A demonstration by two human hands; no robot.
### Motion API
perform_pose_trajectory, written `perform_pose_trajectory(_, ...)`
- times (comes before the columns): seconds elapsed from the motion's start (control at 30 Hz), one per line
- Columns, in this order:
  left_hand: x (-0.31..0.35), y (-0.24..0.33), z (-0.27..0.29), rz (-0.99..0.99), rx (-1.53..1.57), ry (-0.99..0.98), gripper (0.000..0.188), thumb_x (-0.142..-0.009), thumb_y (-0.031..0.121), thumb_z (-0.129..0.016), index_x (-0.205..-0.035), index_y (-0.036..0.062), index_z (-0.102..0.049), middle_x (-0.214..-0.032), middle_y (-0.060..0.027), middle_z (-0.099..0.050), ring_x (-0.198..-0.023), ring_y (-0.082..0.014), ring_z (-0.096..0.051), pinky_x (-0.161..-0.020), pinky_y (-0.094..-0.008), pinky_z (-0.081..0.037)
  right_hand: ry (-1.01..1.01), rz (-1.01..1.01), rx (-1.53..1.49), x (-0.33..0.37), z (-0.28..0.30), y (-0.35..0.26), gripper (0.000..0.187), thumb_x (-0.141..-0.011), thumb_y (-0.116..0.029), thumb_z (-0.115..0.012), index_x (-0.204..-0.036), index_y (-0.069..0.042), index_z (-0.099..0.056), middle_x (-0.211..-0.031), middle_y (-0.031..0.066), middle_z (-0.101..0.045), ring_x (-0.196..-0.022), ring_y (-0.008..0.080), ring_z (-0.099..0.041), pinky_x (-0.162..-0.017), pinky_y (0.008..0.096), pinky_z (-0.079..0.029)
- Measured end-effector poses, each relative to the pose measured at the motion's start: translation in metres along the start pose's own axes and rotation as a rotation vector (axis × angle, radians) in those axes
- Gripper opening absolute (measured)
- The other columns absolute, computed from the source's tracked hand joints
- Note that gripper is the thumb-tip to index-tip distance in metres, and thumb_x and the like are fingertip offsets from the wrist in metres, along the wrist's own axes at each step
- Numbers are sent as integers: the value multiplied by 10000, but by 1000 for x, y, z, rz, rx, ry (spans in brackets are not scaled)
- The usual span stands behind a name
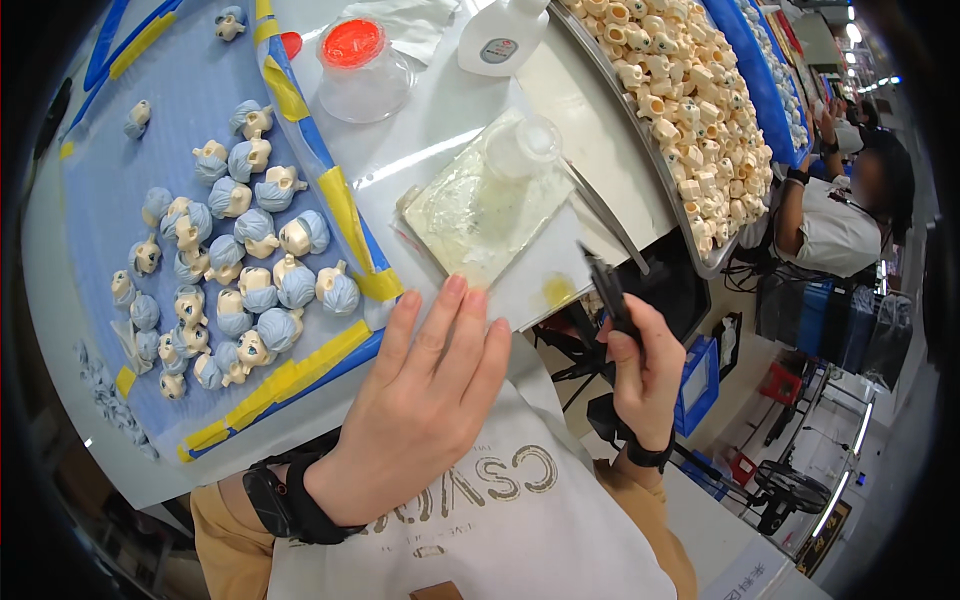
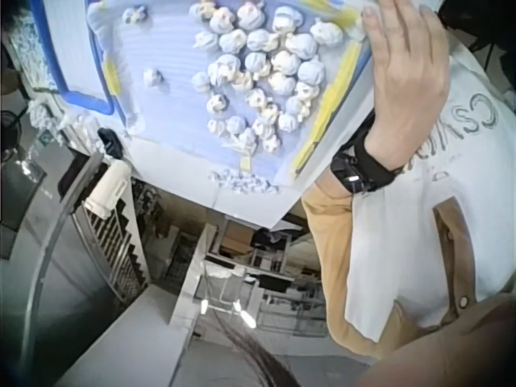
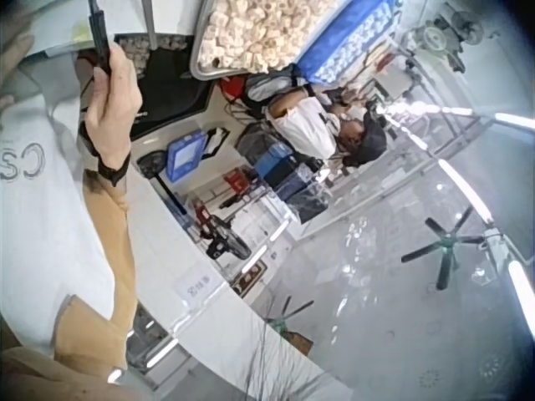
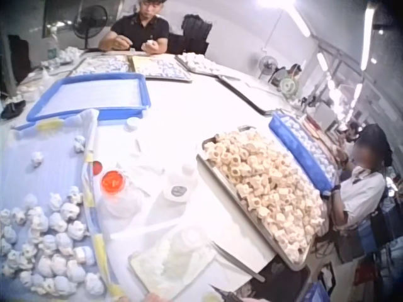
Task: The person uses a fine brush to apply red paint to the mouths of small, unpainted figurine heads arranged on a blue tray. The person carefully dips the brush into a small container of red paint and applies it to the figurines one by one. The person also briefly handles a utility knife and a plastic bag during the process.
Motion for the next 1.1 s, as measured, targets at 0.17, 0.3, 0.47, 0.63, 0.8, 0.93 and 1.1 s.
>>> perform_pose_trajectory(0.17,1,-2,0,-24,12,13,633,-679,227,-755,-1235,9,-545,-1315,-225,-464,-1309,-377,-397,-1101,-553,-231,-36,108,196,3,-7,-3,436,-745,146,-566,-1154,0,-606,-798,133,-594,-670,258,-568,-613,296,-464)
perform_pose_trajectory(0.3,2,-3,1,-24,52,13,625,-671,205,-759,-1230,19,-552,-1227,-191,-492,-1299,-368,-410,-1099,-544,-232,-33,251,214,5,-15,-4,561,-664,151,-575,-1196,-23,-618,-800,118,-574,-683,256,-556,-613,332,-469)
perform_pose_trajectory(0.47,4,-4,1,-15,74,30,629,-656,188,-765,-1227,28,-557,-1153,-158,-499,-1299,-356,-412,-1106,-521,-223,-54,276,361,4,-15,-9,624,-601,108,-574,-1190,-79,-657,-818,99,-547,-686,242,-527,-601,327,-456)
perform_pose_trajectory(0.63,2,-4,1,5,71,37,633,-654,195,-763,-1228,26,-557,-1250,-176,-488,-1308,-341,-406,-1110,-502,-227,-38,313,399,1,-14,-9,611,-601,77,-578,-1176,-106,-673,-808,89,-533,-668,231,-507,-582,321,-440)
perform_pose_trajectory(0.8,2,-5,1,-39,-23,67,405,-778,163,-608,-1146,-5,-585,-1250,-179,-533,-1266,-330,-463,-1071,-451,-318,-25,329,441,-1,-12,-10,600,-606,57,-597,-1171,-129,-679,-807,80,-533,-661,223,-501,-571,316,-428)
perform_pose_trajectory(0.93,0,-5,3,-54,-31,108,305,-815,154,-569,-1061,-18,-623,-1196,-172,-574,-1223,-328,-506,-1048,-437,-363,-29,330,429,-1,-11,-11,572,-618,40,-622,-1156,-140,-687,-807,72,-535,-659,221,-502,-566,317,-425)
perform_pose_trajectory(1.1,2,-6,4,-44,5,62,463,-720,193,-689,-1120,-23,-601,-1252,-186,-536,-1264,-339,-461,-1059,-484,-330,-15,337,376,-2,-13,-9,542,-625,32,-642,-1136,-138,-696,-800,68,-526,-658,219,-499,-558,317,-417)
Point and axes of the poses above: each hand's wrist, its own x-axis away from the middle knuckle, its own z-axis out of the back of the hand, y = z × x, the point moved 2 cm from there along -x, towards the middle knuckle
